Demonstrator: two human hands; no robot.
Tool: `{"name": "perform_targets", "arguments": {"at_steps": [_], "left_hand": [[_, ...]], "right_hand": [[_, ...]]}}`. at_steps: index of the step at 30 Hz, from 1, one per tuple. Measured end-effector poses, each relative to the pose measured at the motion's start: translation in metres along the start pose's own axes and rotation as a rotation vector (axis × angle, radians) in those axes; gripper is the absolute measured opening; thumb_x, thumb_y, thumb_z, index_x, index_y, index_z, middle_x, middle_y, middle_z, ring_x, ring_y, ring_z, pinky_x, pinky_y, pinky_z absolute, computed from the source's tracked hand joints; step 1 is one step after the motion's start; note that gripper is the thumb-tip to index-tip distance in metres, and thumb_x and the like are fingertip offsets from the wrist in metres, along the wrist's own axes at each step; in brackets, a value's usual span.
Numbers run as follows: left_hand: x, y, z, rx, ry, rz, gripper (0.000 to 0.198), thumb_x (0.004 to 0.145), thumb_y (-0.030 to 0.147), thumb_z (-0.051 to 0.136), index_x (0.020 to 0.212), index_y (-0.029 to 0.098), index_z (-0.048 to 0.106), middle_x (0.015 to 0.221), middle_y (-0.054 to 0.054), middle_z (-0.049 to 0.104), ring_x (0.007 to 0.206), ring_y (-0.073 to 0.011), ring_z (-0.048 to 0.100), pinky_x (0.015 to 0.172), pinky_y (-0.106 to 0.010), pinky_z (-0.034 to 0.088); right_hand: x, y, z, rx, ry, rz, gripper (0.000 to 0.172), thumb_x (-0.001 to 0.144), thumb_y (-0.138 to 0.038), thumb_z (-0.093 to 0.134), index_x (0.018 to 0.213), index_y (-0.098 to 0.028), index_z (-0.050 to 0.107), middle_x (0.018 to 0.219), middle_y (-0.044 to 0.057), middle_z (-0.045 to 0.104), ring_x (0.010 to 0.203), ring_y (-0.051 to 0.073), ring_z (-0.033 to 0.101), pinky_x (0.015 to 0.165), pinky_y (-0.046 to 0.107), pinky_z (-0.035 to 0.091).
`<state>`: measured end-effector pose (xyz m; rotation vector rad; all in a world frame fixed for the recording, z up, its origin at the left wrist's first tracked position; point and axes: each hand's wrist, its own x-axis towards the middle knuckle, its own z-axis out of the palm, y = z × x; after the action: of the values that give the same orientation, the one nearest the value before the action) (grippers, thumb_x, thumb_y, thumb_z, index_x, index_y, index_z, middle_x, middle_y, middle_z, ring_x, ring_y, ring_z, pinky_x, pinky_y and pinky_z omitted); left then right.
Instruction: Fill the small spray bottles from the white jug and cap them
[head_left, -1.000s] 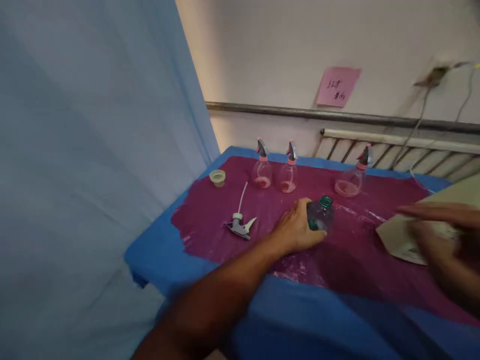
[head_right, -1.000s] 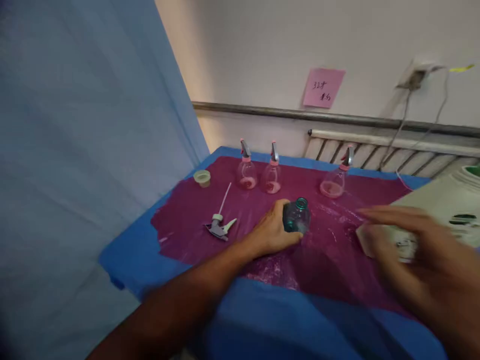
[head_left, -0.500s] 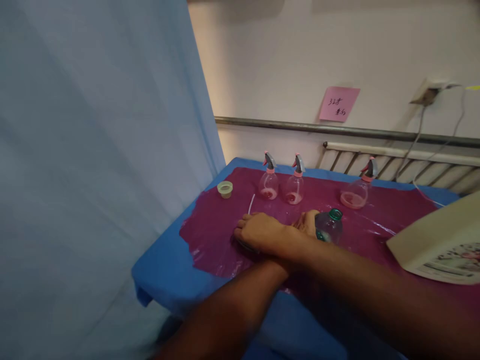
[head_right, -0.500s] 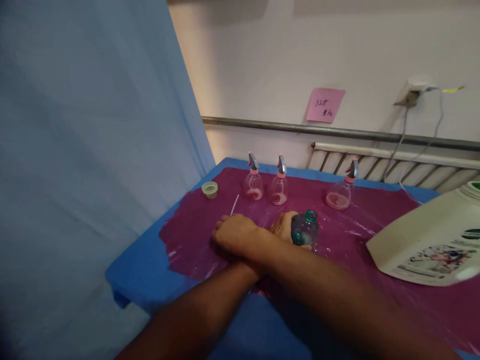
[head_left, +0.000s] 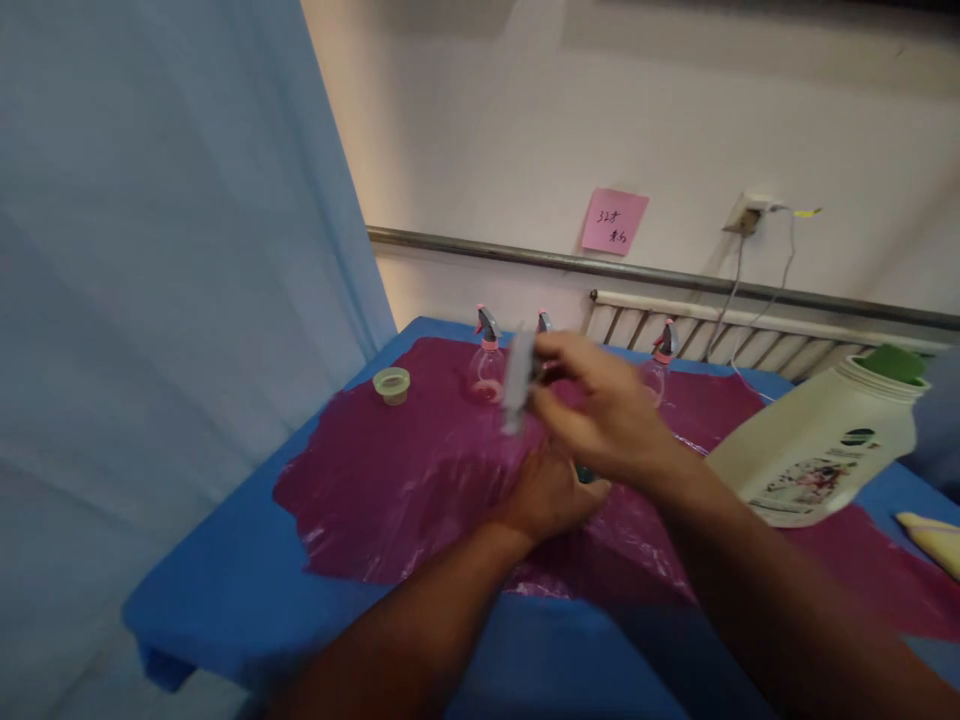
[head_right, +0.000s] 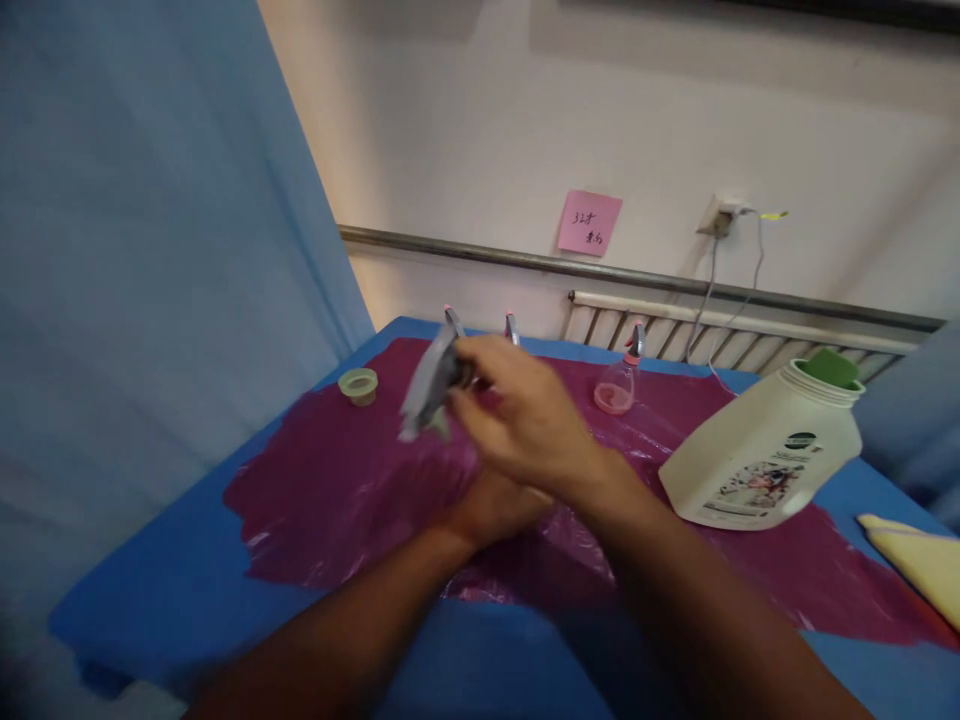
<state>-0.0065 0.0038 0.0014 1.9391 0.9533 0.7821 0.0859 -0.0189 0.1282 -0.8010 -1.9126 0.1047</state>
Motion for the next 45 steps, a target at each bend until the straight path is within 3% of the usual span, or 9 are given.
{"name": "perform_targets", "arguments": {"at_steps": [4, 8, 14, 19, 24, 27, 30, 35, 45], "left_hand": [[0.001, 0.001, 0.000, 0.141, -0.003, -0.051, 0.079, 0.080, 0.035, 0.083, 0.153, 0.021, 0.056, 0.142, -0.015, 0.073, 0.125, -0.0362, 0.072, 0.109, -0.047, 0.057], [0.000, 0.005, -0.004, 0.168, -0.036, -0.070, 0.072, 0.084, 0.036, 0.080, 0.151, 0.025, 0.054, 0.139, -0.011, 0.074, 0.123, -0.0331, 0.074, 0.105, -0.043, 0.057], [0.001, 0.002, -0.006, 0.146, -0.056, -0.053, 0.072, 0.084, 0.038, 0.081, 0.150, 0.026, 0.053, 0.145, -0.013, 0.070, 0.129, -0.0347, 0.071, 0.106, -0.045, 0.057], [0.001, -0.002, -0.004, 0.079, -0.035, -0.020, 0.073, 0.085, 0.037, 0.081, 0.151, 0.025, 0.052, 0.147, -0.016, 0.068, 0.135, -0.0374, 0.069, 0.113, -0.050, 0.055], [0.001, 0.003, -0.004, 0.014, -0.043, -0.019, 0.077, 0.085, 0.034, 0.080, 0.155, 0.025, 0.052, 0.148, -0.015, 0.069, 0.133, -0.0373, 0.070, 0.109, -0.051, 0.058], [0.000, 0.004, -0.004, -0.020, -0.059, -0.001, 0.084, 0.084, 0.032, 0.081, 0.161, 0.026, 0.050, 0.156, -0.015, 0.066, 0.139, -0.0381, 0.068, 0.115, -0.052, 0.056], [-0.001, 0.003, -0.003, -0.050, -0.067, -0.001, 0.088, 0.084, 0.033, 0.081, 0.164, 0.025, 0.047, 0.158, -0.015, 0.065, 0.141, -0.0375, 0.066, 0.120, -0.053, 0.053], [-0.002, 0.005, -0.004, -0.094, -0.105, -0.012, 0.085, 0.084, 0.032, 0.080, 0.163, 0.026, 0.048, 0.151, -0.014, 0.070, 0.132, -0.0355, 0.071, 0.115, -0.052, 0.057], [-0.003, 0.009, -0.011, -0.352, -0.205, -0.037, 0.092, 0.080, 0.030, 0.084, 0.165, 0.026, 0.050, 0.159, -0.017, 0.066, 0.143, -0.0408, 0.064, 0.115, -0.055, 0.057]], "right_hand": [[-0.001, -0.002, -0.071, 0.110, 0.327, 0.193, 0.023, 0.096, -0.025, 0.083, 0.118, -0.029, 0.079, 0.113, 0.000, 0.081, 0.095, 0.016, 0.074, 0.085, 0.032, 0.065], [-0.015, 0.008, -0.101, 0.187, 0.433, 0.331, 0.029, 0.089, -0.035, 0.094, 0.115, -0.029, 0.083, 0.111, -0.001, 0.082, 0.089, 0.013, 0.075, 0.083, 0.028, 0.066], [-0.036, 0.024, -0.090, 0.310, 0.453, 0.440, 0.033, 0.088, -0.039, 0.095, 0.117, -0.029, 0.082, 0.114, 0.000, 0.082, 0.091, 0.015, 0.076, 0.083, 0.030, 0.067], [-0.054, 0.045, -0.075, 0.352, 0.383, 0.574, 0.034, 0.083, -0.040, 0.098, 0.111, -0.027, 0.083, 0.105, 0.001, 0.083, 0.088, 0.017, 0.075, 0.091, 0.036, 0.067], [-0.085, 0.071, -0.062, 0.386, 0.278, 0.716, 0.041, 0.075, -0.042, 0.103, 0.107, -0.025, 0.084, 0.099, 0.002, 0.084, 0.090, 0.020, 0.075, 0.084, 0.034, 0.064], [-0.100, 0.080, -0.058, 0.451, 0.294, 0.752, 0.049, 0.072, -0.045, 0.105, 0.111, -0.026, 0.082, 0.102, 0.003, 0.086, 0.097, 0.023, 0.079, 0.090, 0.037, 0.065], [-0.108, 0.083, -0.057, 0.512, 0.310, 0.773, 0.048, 0.073, -0.050, 0.104, 0.108, -0.026, 0.081, 0.103, 0.006, 0.086, 0.108, 0.028, 0.081, 0.099, 0.043, 0.065], [-0.114, 0.082, -0.060, 0.570, 0.314, 0.758, 0.046, 0.074, -0.054, 0.104, 0.101, -0.025, 0.082, 0.101, 0.008, 0.087, 0.122, 0.033, 0.080, 0.111, 0.049, 0.062], [-0.124, 0.078, -0.056, 0.735, 0.369, 0.800, 0.050, 0.082, -0.058, 0.098, 0.116, -0.026, 0.082, 0.118, 0.011, 0.088, 0.120, 0.031, 0.081, 0.113, 0.050, 0.063]]}}
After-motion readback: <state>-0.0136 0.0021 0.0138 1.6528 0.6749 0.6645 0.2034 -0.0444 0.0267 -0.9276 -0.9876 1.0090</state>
